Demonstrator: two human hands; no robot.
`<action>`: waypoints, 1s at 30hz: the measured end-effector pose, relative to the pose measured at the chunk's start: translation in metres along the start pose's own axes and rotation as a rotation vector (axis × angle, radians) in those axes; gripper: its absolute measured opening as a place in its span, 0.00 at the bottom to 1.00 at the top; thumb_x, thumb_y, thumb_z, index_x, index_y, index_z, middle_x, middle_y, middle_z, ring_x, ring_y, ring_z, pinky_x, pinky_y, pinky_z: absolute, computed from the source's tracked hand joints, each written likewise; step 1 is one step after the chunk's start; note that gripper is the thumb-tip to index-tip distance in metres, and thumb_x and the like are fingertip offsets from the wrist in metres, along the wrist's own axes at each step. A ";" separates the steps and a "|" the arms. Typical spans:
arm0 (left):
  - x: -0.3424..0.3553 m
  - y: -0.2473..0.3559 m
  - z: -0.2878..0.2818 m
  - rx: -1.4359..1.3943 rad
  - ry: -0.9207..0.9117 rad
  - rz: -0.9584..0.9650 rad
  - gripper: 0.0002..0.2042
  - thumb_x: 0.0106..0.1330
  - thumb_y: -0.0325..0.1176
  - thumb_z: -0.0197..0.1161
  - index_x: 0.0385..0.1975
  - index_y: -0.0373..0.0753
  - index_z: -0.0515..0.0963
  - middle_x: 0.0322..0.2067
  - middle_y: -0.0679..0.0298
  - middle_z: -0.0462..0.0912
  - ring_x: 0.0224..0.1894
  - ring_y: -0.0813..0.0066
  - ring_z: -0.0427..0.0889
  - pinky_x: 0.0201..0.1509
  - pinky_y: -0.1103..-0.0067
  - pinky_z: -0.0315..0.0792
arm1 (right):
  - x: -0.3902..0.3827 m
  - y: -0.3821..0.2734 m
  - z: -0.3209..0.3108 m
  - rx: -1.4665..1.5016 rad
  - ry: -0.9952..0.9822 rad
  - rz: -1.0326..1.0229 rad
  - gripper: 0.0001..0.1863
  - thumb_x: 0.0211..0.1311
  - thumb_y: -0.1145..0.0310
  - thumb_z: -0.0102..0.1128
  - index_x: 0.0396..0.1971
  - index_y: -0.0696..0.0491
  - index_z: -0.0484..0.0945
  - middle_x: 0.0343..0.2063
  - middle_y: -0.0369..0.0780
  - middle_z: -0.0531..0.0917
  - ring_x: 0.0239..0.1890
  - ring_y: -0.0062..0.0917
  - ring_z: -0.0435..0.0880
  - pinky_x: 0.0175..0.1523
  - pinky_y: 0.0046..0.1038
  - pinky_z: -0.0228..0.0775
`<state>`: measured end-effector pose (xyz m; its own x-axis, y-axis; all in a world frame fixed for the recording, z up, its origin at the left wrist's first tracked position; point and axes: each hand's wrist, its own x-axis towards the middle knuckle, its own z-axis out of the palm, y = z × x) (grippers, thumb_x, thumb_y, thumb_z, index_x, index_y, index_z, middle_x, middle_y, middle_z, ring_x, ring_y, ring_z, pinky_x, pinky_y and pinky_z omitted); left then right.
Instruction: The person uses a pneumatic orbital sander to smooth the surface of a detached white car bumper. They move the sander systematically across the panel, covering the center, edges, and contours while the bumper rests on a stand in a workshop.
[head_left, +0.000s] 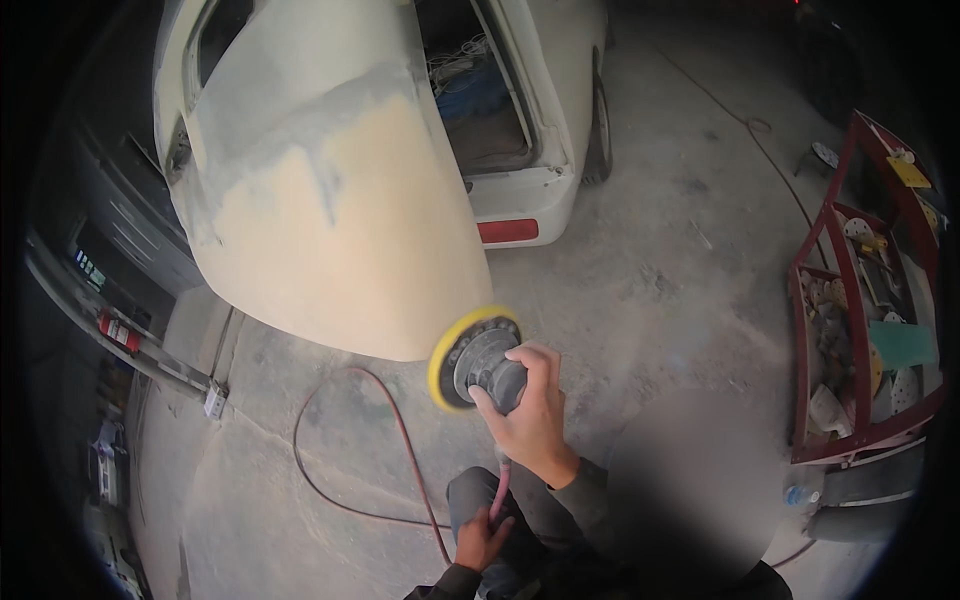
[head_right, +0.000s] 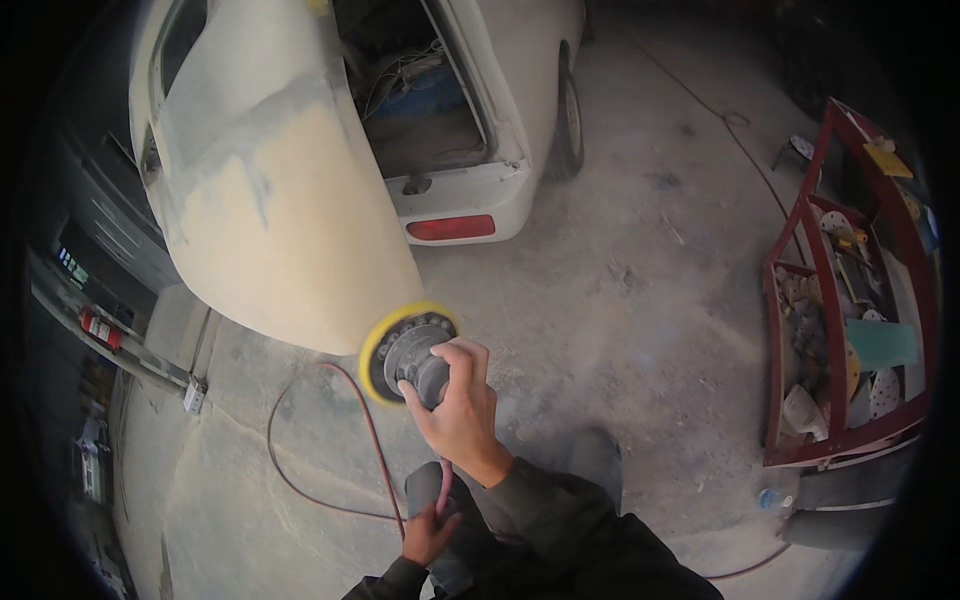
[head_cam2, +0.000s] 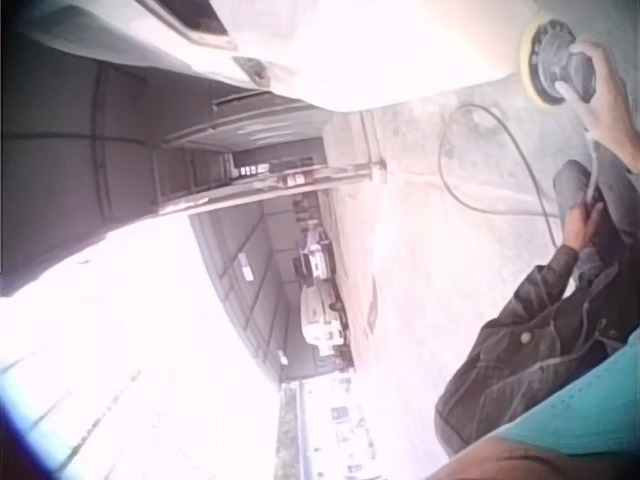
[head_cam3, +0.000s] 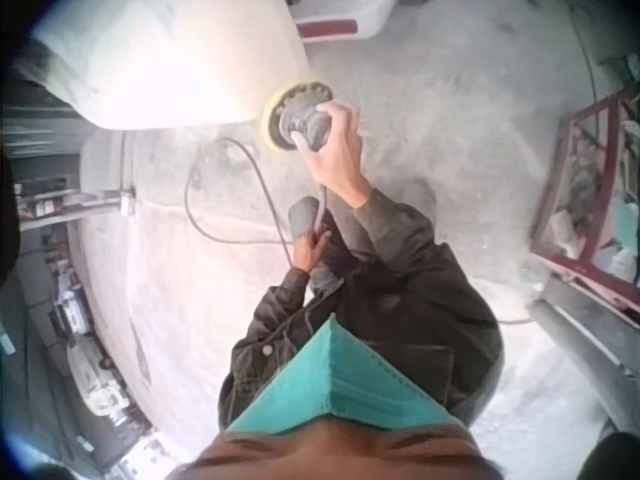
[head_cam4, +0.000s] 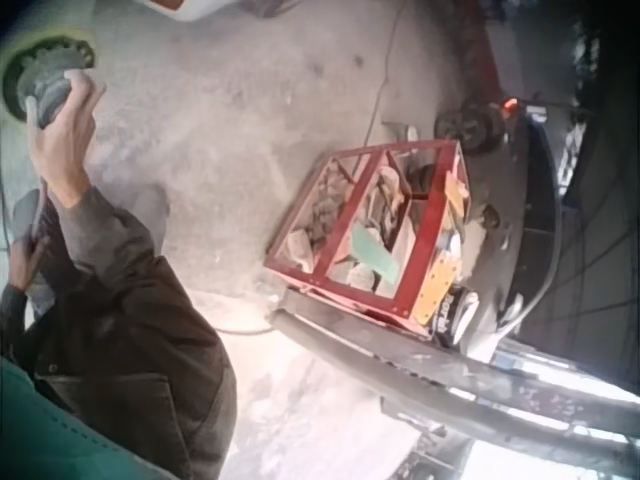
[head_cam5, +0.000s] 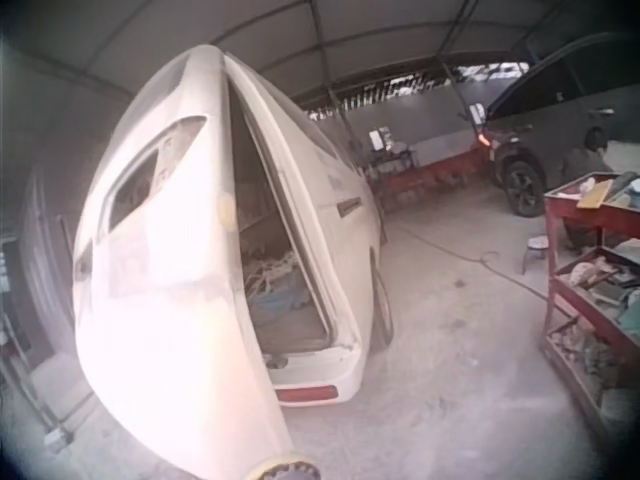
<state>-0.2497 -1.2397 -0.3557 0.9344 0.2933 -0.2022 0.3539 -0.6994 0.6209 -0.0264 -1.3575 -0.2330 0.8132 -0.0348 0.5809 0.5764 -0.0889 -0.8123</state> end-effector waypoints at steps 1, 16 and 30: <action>0.000 0.010 -0.004 -0.015 0.033 -0.005 0.18 0.66 0.46 0.71 0.45 0.37 0.82 0.23 0.50 0.81 0.27 0.51 0.84 0.33 0.63 0.74 | 0.007 -0.005 -0.001 0.000 -0.005 -0.023 0.33 0.53 0.69 0.79 0.56 0.52 0.69 0.55 0.48 0.72 0.43 0.43 0.84 0.41 0.39 0.80; 0.021 0.049 0.000 -0.017 -0.158 0.154 0.21 0.70 0.45 0.69 0.49 0.36 0.71 0.27 0.53 0.82 0.31 0.46 0.85 0.34 0.59 0.77 | 0.044 -0.024 -0.022 -0.112 -0.145 -0.072 0.33 0.53 0.68 0.79 0.55 0.53 0.67 0.53 0.48 0.72 0.43 0.47 0.84 0.42 0.41 0.79; 0.047 0.135 -0.062 -0.128 0.055 0.330 0.26 0.68 0.40 0.72 0.60 0.34 0.71 0.27 0.58 0.78 0.27 0.59 0.81 0.33 0.66 0.76 | 0.199 -0.097 -0.024 -0.231 -0.076 -0.305 0.30 0.58 0.66 0.75 0.55 0.52 0.66 0.50 0.50 0.74 0.37 0.54 0.86 0.44 0.49 0.80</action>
<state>-0.1611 -1.2799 -0.2348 0.9926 0.1027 0.0642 0.0224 -0.6762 0.7364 0.0775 -1.3801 -0.0378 0.6162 0.1006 0.7811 0.7663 -0.3057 -0.5652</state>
